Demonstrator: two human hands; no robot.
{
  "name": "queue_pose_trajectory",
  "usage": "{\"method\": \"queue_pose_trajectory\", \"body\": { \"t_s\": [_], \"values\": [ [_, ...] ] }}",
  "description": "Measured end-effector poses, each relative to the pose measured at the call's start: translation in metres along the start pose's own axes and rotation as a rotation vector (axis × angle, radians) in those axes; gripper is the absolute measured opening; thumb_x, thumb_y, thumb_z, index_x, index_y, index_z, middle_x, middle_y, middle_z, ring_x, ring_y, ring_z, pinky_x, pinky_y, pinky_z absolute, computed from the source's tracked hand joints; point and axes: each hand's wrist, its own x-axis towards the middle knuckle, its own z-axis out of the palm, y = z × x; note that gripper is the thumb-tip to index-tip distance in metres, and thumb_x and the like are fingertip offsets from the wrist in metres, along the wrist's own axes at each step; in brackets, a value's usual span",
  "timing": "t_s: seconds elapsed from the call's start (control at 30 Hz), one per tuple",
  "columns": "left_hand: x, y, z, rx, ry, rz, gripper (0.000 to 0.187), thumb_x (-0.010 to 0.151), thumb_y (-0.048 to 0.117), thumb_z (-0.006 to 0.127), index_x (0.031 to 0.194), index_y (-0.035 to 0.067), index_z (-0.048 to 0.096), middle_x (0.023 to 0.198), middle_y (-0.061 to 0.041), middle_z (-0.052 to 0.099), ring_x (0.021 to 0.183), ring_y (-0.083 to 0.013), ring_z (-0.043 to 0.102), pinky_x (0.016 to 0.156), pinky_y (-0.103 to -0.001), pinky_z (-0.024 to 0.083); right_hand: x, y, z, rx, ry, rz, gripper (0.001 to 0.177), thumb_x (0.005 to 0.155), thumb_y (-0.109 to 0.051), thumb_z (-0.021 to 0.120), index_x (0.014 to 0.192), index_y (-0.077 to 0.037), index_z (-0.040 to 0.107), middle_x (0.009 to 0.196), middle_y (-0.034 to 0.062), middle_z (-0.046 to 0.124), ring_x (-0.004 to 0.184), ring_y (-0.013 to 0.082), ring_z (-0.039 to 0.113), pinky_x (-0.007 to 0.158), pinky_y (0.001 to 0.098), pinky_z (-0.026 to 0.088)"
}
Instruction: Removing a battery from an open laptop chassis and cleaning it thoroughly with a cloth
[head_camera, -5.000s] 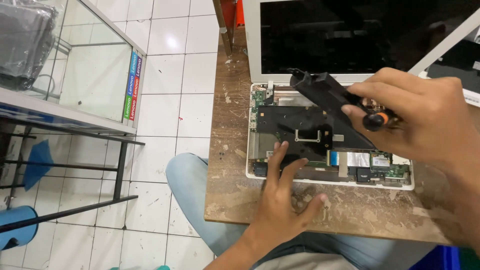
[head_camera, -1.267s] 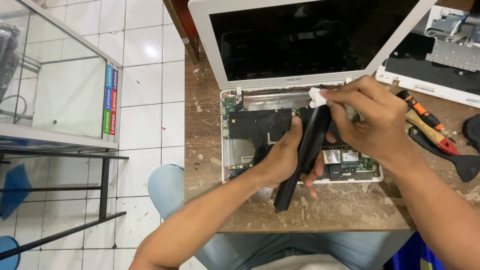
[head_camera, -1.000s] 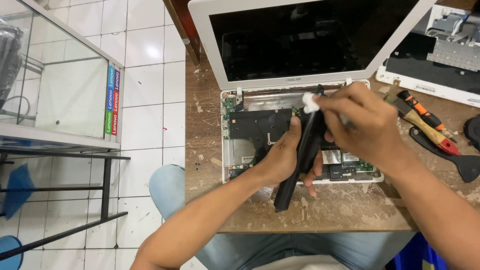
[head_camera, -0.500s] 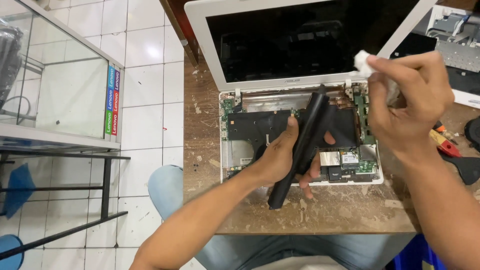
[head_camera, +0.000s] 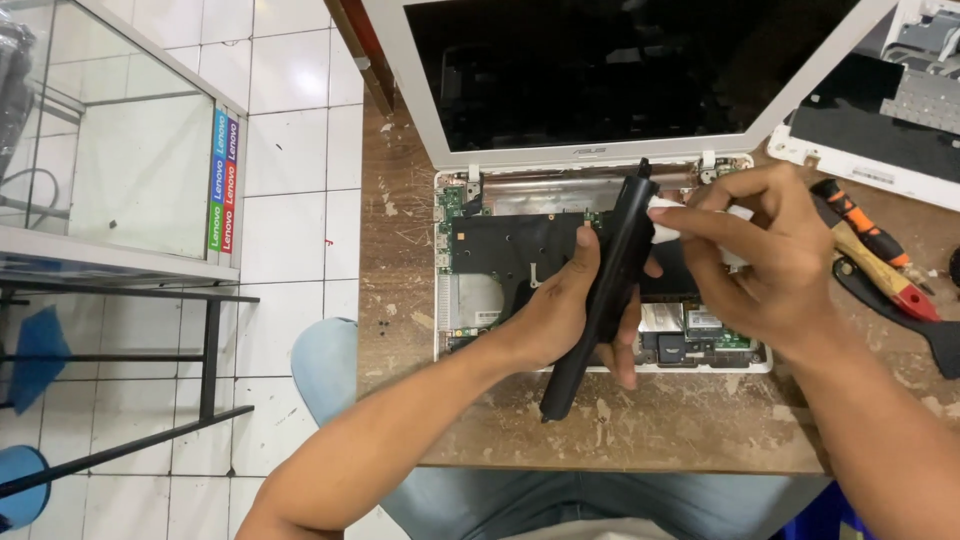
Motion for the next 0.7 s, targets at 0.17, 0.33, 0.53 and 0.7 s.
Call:
{"method": "queue_pose_trajectory", "body": {
  "t_s": [0.17,0.33,0.53,0.7],
  "values": [
    [0.001,0.001,0.003,0.067,-0.015,0.007,0.098,0.091,0.085,0.027,0.141,0.003,0.048,0.075,-0.015,0.061,0.058,-0.0325,0.072,0.061,-0.052,0.07,0.005,-0.014,0.003,-0.034,0.071,0.012,0.037,0.105,0.031,0.068,0.126,0.003,0.08,0.119,0.029,0.068,0.079,0.0262,0.06,0.063,0.0341,0.044],
    [0.0,0.001,0.005,0.122,0.033,-0.056,0.101,0.086,0.089,0.021,0.081,-0.001,0.065,0.071,-0.017,0.064,0.057,-0.0355,0.073,0.059,-0.049,0.07,0.013,-0.024,0.01,0.085,0.016,-0.07,0.009,0.1,0.019,0.082,0.104,0.011,0.079,0.108,0.0256,0.075,0.084,0.0269,0.078,0.07,0.0291,0.065],
    [-0.003,-0.001,0.003,0.067,-0.036,0.005,0.103,0.084,0.09,0.024,0.138,0.005,0.044,0.086,-0.021,0.069,0.058,-0.0352,0.075,0.053,-0.047,0.068,0.012,-0.015,0.002,0.043,0.005,-0.029,0.015,0.104,0.025,0.081,0.11,0.011,0.08,0.116,0.0308,0.073,0.1,0.037,0.077,0.086,0.0387,0.065],
    [-0.004,-0.004,-0.001,0.058,-0.023,0.032,0.107,0.087,0.09,0.017,0.125,-0.002,0.056,0.097,-0.019,0.072,0.059,-0.0342,0.076,0.053,-0.043,0.067,0.008,-0.015,0.018,0.152,0.001,-0.236,0.029,0.096,0.033,0.06,0.107,0.012,0.077,0.114,0.0271,0.07,0.103,0.0372,0.073,0.095,0.0402,0.066]
  ]
}}
